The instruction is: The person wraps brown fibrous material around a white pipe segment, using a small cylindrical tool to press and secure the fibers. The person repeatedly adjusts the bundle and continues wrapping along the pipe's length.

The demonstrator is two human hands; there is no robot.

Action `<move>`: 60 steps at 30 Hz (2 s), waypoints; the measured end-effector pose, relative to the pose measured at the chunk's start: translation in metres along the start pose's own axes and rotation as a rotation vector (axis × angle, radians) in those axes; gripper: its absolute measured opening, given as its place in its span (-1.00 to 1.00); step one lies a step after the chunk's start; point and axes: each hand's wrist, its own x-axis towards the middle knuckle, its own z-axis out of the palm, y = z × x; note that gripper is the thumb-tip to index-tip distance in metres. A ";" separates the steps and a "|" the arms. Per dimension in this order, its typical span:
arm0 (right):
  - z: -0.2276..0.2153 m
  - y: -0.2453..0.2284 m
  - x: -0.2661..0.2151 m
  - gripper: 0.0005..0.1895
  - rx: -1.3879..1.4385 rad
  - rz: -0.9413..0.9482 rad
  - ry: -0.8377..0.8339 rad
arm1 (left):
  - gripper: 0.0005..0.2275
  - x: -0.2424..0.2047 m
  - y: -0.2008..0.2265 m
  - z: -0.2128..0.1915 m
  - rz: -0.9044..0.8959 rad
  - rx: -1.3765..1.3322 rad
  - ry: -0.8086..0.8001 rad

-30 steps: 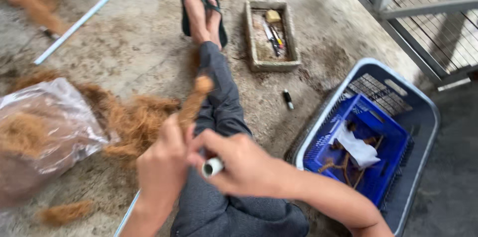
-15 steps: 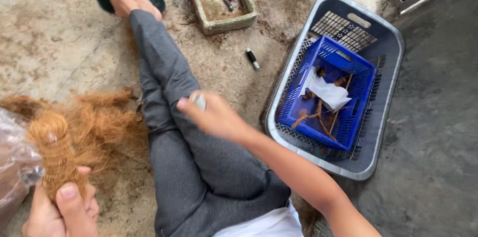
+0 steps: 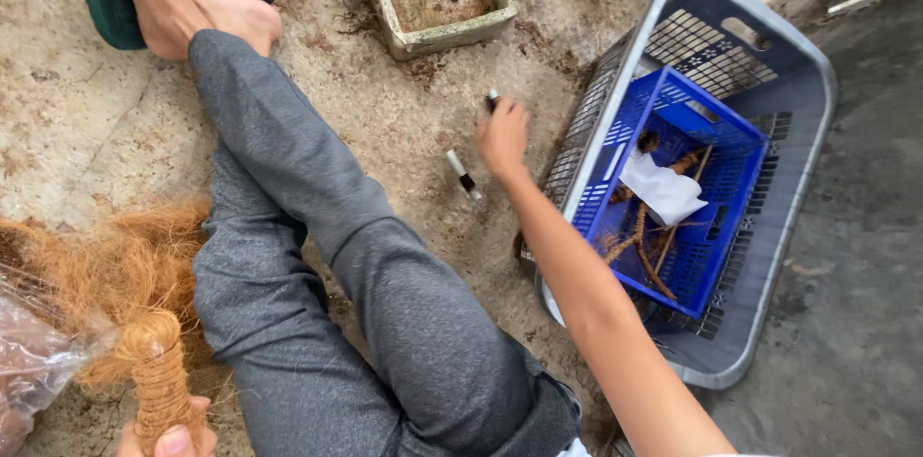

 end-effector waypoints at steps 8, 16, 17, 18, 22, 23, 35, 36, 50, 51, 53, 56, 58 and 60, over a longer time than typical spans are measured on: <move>-0.006 0.008 0.042 -0.62 0.200 0.096 -0.182 | -0.54 0.027 -0.008 0.014 -0.293 -0.258 0.010; -0.154 -0.098 -0.010 -0.68 1.550 -0.018 -0.526 | -0.71 -0.005 -0.026 0.056 0.260 0.369 0.228; -0.173 -0.111 -0.020 -0.66 1.551 -0.080 -0.549 | -0.72 -0.008 -0.025 0.059 0.269 0.416 0.277; -0.189 -0.122 -0.028 -0.65 1.540 -0.108 -0.557 | -0.71 -0.010 -0.023 0.061 0.269 0.421 0.291; -0.229 -0.147 -0.048 -0.60 1.495 -0.217 -0.577 | -0.72 -0.013 -0.019 0.058 0.295 0.407 0.317; -0.232 -0.150 -0.052 -0.59 1.484 -0.238 -0.579 | -0.72 -0.014 -0.019 0.055 0.306 0.399 0.314; -0.220 -0.152 -0.066 -0.63 1.319 -0.293 -0.564 | -0.73 -0.028 -0.021 0.047 0.219 0.399 0.380; -0.213 -0.146 -0.062 -0.66 1.149 -0.269 -0.519 | -0.73 -0.027 -0.020 0.048 0.226 0.404 0.375; -0.035 -0.095 0.117 -0.67 0.577 0.071 -0.387 | -0.72 0.001 -0.063 0.029 0.363 0.255 0.309; -0.039 -0.105 0.133 -0.62 0.569 0.074 -0.340 | -0.72 0.005 -0.063 0.028 0.375 0.253 0.303; -0.048 -0.122 0.138 -0.50 0.545 0.095 -0.262 | -0.72 0.006 -0.064 0.025 0.376 0.251 0.289; -0.074 -0.151 0.100 -0.26 0.449 -0.223 0.013 | -0.70 0.000 -0.070 0.026 0.267 0.329 0.404; -0.087 -0.170 0.048 -0.38 0.423 0.043 -0.518 | -0.72 0.007 -0.058 0.031 0.256 0.278 0.309; -0.102 -0.181 -0.014 -0.28 0.437 -0.180 -0.709 | -0.74 -0.004 -0.044 0.040 0.240 0.378 0.358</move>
